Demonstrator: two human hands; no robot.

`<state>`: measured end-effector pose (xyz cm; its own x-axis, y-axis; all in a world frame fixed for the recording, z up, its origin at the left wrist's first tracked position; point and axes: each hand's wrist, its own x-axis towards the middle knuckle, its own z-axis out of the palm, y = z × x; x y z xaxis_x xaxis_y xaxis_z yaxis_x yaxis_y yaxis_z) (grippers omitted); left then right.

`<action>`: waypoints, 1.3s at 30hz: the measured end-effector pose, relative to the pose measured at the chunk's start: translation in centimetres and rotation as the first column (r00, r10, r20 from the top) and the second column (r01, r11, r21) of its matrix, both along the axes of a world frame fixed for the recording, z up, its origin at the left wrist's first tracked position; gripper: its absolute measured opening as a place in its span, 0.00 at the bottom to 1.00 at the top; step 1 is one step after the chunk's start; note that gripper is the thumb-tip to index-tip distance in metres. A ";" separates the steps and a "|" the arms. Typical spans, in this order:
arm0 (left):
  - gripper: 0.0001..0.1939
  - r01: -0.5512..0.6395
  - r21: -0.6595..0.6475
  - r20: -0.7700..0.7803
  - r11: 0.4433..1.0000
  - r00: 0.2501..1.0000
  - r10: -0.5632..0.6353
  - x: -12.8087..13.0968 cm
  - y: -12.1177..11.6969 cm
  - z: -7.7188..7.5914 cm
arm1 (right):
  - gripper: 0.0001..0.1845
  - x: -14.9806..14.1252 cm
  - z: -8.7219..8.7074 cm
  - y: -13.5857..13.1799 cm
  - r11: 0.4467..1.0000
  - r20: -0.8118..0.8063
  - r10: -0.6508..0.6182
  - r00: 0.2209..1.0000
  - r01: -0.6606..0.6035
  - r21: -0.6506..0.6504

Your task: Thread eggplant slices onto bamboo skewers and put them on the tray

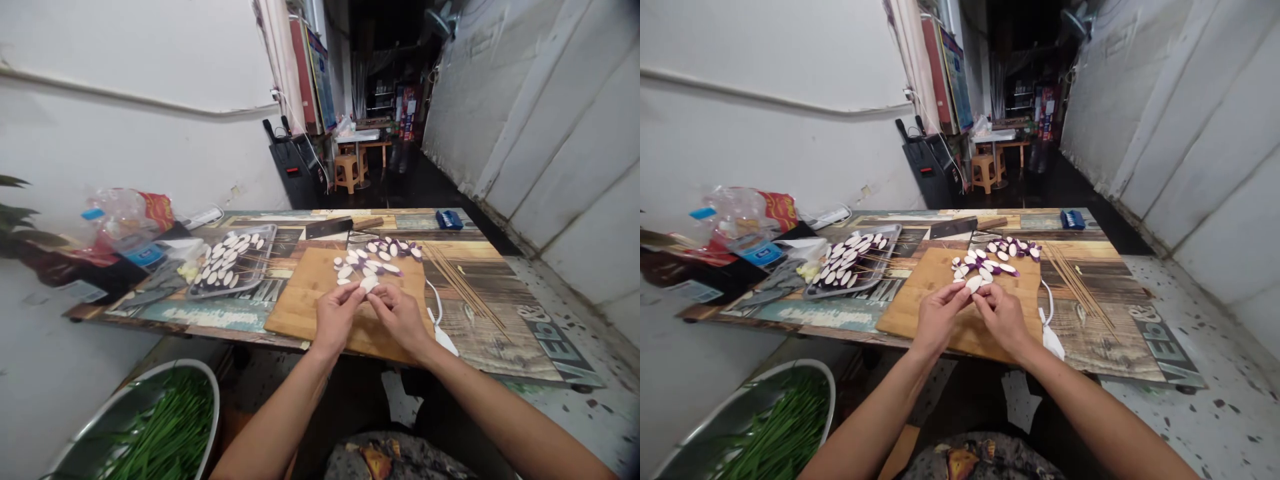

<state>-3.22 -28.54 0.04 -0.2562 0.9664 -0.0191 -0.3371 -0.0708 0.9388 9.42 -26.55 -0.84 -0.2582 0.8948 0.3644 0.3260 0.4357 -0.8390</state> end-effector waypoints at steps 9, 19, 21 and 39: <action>0.12 -0.139 0.321 -0.265 0.937 0.936 0.230 1.9 -3.4 1.5 | 0.12 2.0 0.9 -1.7 0.983 -0.098 0.140 0.985 -0.127 0.131; 0.14 -0.075 0.332 -0.282 0.940 0.943 0.174 1.5 -4.2 4.0 | 0.17 2.8 2.3 -1.8 0.983 -0.077 0.139 0.987 -0.128 0.133; 0.14 -0.125 0.323 -0.354 0.938 0.903 0.242 -0.8 -2.7 3.2 | 0.16 3.5 2.3 -1.9 0.999 -0.116 0.044 0.992 -0.046 -0.013; 0.17 0.088 0.079 -0.876 0.993 0.481 0.027 -5.6 4.7 -2.4 | 0.21 5.0 -0.3 -3.6 0.817 -0.201 0.081 0.976 -0.181 -0.547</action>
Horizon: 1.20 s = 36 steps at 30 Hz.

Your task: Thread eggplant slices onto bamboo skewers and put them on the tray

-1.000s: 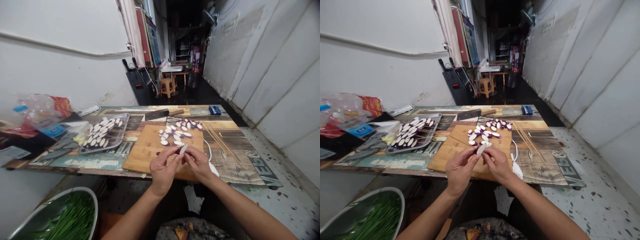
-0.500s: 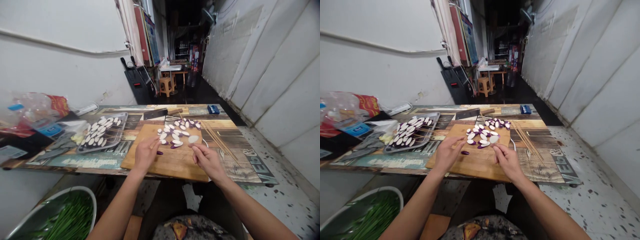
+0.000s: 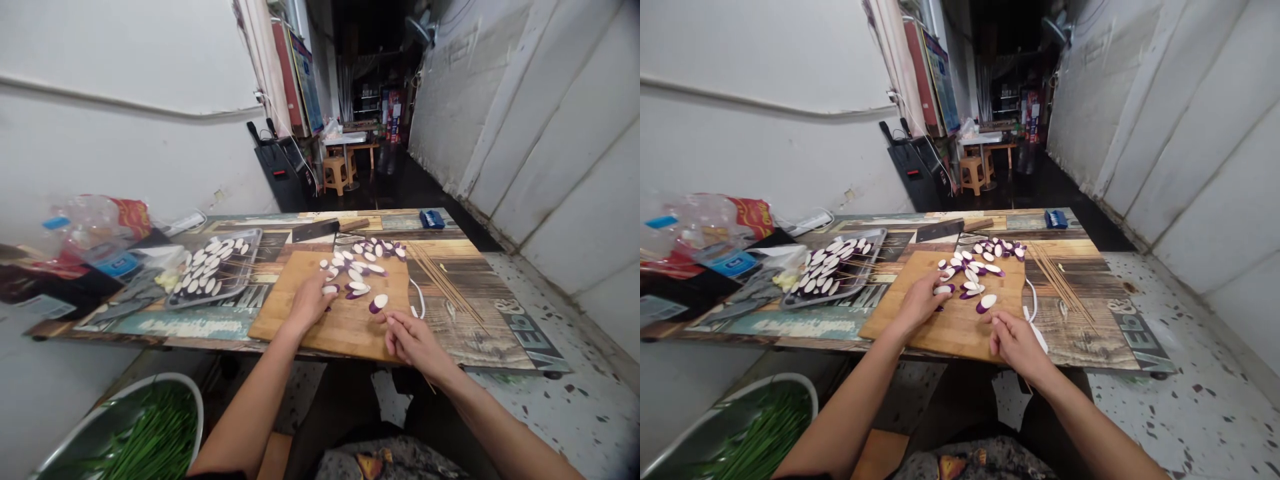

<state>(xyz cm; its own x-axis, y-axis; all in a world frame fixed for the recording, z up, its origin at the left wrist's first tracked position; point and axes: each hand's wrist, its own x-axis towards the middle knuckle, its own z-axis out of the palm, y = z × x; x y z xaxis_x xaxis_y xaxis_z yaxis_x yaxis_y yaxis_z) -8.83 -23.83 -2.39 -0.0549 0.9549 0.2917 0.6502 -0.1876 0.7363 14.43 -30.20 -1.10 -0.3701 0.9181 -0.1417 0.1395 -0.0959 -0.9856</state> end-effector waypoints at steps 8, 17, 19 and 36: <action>0.21 0.090 -0.241 0.814 0.966 0.561 0.151 0.4 -0.4 0.1 | 0.19 -0.1 -0.9 -0.6 0.953 0.231 -0.028 0.973 -0.043 0.300; 0.11 0.074 -0.291 0.939 0.954 0.214 0.270 -0.1 0.0 0.6 | 0.19 -0.8 -0.7 -0.5 0.948 0.292 0.004 0.956 -0.097 0.303; 0.09 0.073 -0.295 0.941 0.953 0.195 0.276 -0.2 0.1 0.5 | 0.21 -0.9 -0.7 -0.5 0.946 0.308 -0.001 0.951 -0.098 0.308; 0.07 0.113 -0.264 0.951 0.958 0.195 0.239 -0.4 0.2 0.2 | 0.22 -1.2 -0.1 0.0 0.933 0.399 -0.030 0.917 -0.118 0.340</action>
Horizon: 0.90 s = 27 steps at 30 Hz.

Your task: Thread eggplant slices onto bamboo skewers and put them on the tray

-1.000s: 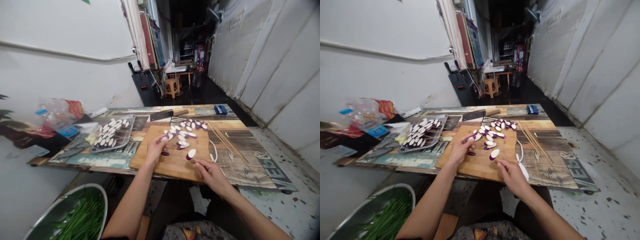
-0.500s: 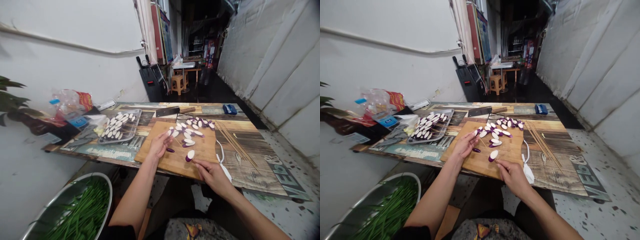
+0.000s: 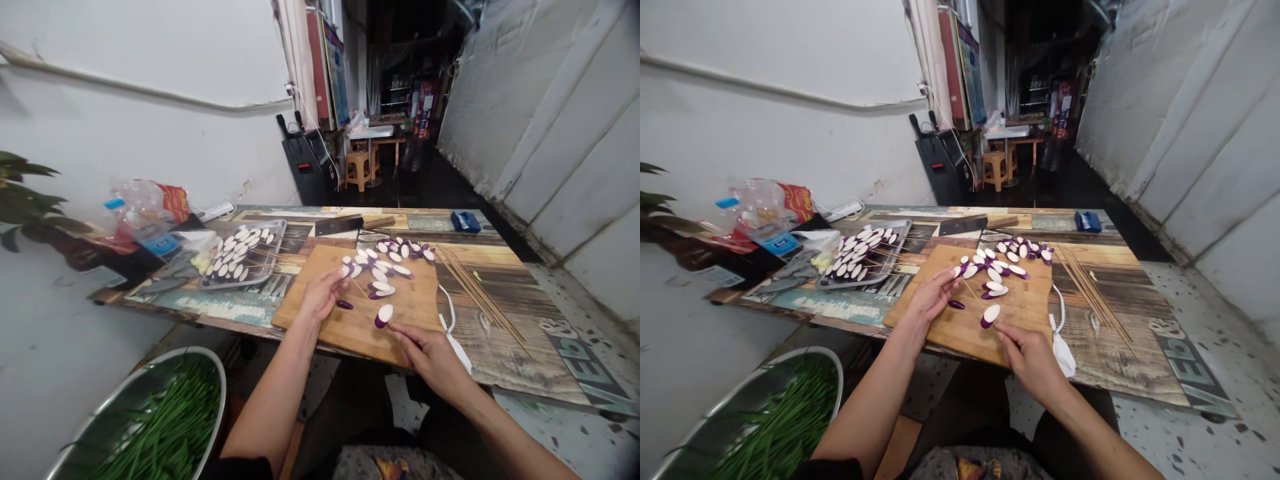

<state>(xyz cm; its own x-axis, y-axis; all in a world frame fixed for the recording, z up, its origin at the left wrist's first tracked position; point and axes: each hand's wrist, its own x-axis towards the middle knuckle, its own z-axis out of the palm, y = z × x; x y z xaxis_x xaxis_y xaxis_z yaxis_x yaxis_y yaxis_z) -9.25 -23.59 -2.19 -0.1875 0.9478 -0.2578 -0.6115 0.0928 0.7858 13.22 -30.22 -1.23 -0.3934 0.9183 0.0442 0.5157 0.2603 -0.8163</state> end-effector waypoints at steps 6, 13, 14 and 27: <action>0.05 -0.007 0.012 0.005 1.000 1.000 0.007 0.1 0.0 -0.2 | 0.22 -0.1 0.1 0.1 1.000 0.012 0.004 1.000 -0.005 0.026; 0.07 -0.035 0.018 0.000 0.999 0.999 0.036 0.2 -0.1 0.0 | 0.20 -0.1 0.1 0.0 0.999 0.015 0.004 1.000 -0.005 0.040; 0.06 -0.038 0.013 0.001 0.999 0.999 0.038 0.2 -0.1 0.0 | 0.20 -0.1 0.1 0.0 0.999 0.013 0.001 1.000 -0.002 0.045; 0.07 -0.055 0.019 -0.031 0.998 0.998 0.055 0.3 -0.2 -0.1 | 0.18 -0.1 0.0 0.1 0.996 0.002 0.008 1.000 -0.008 0.084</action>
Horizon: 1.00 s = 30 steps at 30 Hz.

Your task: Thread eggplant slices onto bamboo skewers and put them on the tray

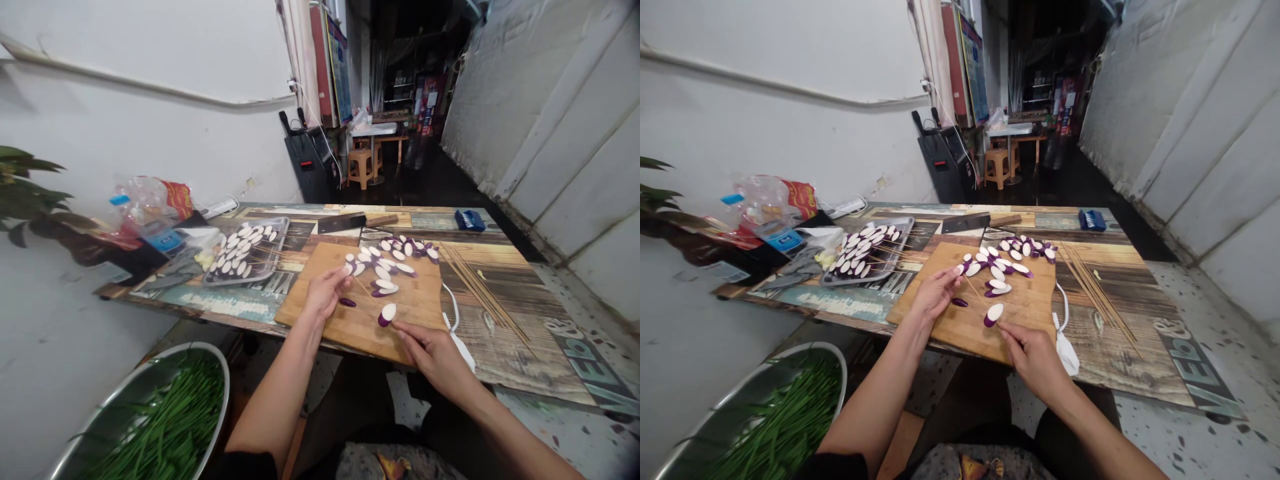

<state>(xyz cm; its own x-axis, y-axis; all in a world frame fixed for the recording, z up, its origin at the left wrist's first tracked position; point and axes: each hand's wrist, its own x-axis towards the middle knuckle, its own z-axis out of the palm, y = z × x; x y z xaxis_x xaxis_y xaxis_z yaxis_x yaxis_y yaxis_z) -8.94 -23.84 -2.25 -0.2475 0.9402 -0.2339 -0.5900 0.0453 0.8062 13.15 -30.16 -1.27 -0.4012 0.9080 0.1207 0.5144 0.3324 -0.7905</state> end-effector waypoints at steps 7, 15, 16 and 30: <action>0.04 -0.018 -0.010 0.014 1.000 1.000 0.019 -0.1 0.0 -0.1 | 0.18 0.1 -0.2 -0.1 1.000 -0.013 -0.016 1.000 0.017 0.008; 0.05 -0.003 -0.006 0.011 1.000 1.000 0.003 0.0 -0.1 0.0 | 0.17 0.0 0.0 -0.1 1.000 -0.029 0.002 1.000 -0.001 0.015; 0.06 0.000 -0.008 0.006 1.000 1.000 0.000 0.0 -0.1 0.0 | 0.17 -0.1 0.0 -0.1 1.000 -0.031 0.001 1.000 0.000 0.018; 0.06 0.007 0.001 -0.069 1.000 0.998 -0.007 0.5 -0.6 2.3 | 0.17 -0.2 -0.1 -0.2 0.999 -0.038 -0.018 0.999 0.020 0.050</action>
